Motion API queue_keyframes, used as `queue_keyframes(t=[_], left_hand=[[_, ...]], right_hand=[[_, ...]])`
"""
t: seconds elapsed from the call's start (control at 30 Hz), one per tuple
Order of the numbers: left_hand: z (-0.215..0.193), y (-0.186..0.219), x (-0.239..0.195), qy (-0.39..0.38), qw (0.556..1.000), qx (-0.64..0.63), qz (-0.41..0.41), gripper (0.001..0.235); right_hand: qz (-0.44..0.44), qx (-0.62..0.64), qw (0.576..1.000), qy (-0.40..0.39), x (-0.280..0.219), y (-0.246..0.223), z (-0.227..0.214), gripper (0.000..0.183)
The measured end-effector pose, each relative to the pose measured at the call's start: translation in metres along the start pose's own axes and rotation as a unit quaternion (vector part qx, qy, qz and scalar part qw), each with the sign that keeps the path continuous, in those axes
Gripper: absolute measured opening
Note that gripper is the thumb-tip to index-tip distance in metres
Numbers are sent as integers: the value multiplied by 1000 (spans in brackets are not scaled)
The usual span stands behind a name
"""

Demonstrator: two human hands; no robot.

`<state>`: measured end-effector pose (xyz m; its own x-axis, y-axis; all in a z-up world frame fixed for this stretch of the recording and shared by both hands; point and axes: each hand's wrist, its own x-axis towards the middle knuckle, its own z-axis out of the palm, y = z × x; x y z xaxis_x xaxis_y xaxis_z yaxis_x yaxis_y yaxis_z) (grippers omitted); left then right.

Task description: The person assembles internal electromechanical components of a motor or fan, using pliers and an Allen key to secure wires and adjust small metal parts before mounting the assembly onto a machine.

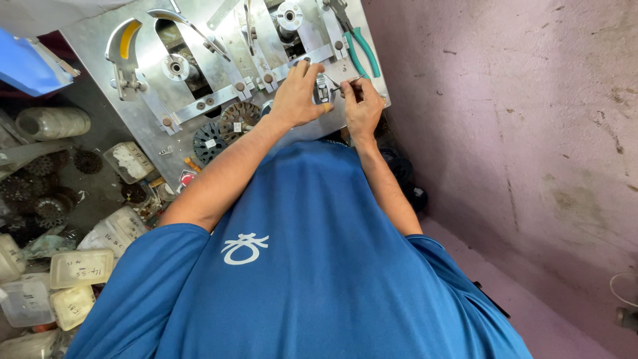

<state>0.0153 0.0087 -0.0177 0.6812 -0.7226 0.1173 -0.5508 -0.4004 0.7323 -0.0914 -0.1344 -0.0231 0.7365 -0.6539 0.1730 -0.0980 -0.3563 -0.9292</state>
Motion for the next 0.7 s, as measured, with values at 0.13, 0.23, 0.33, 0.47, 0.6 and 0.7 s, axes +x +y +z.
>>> queue_keyframes(t=[0.13, 0.23, 0.33, 0.47, 0.6, 0.7], left_hand=[[-1, -2, 0, -26, 999, -39, 1, 65], [3, -2, 3, -43, 995, -75, -47, 66], [1, -1, 7, -60, 991, -80, -90, 64], [2, 7, 7, -53, 992, -69, -90, 62], [2, 9, 5, -46, 992, -68, -91, 63], [1, 9, 7, -50, 990, -72, -108, 63]], right_hand=[[-62, -41, 997, -17, 2, -3, 2, 11], [-101, -58, 992, -40, 5, -2, -1, 9], [-97, -47, 992, -70, 7, 1, 0, 6], [-81, -47, 990, -104, 11, 2, -5, 5], [-140, -56, 985, -79, 12, 3, -6, 5], [-109, -47, 992, -31, 12, 2, -11, 6]])
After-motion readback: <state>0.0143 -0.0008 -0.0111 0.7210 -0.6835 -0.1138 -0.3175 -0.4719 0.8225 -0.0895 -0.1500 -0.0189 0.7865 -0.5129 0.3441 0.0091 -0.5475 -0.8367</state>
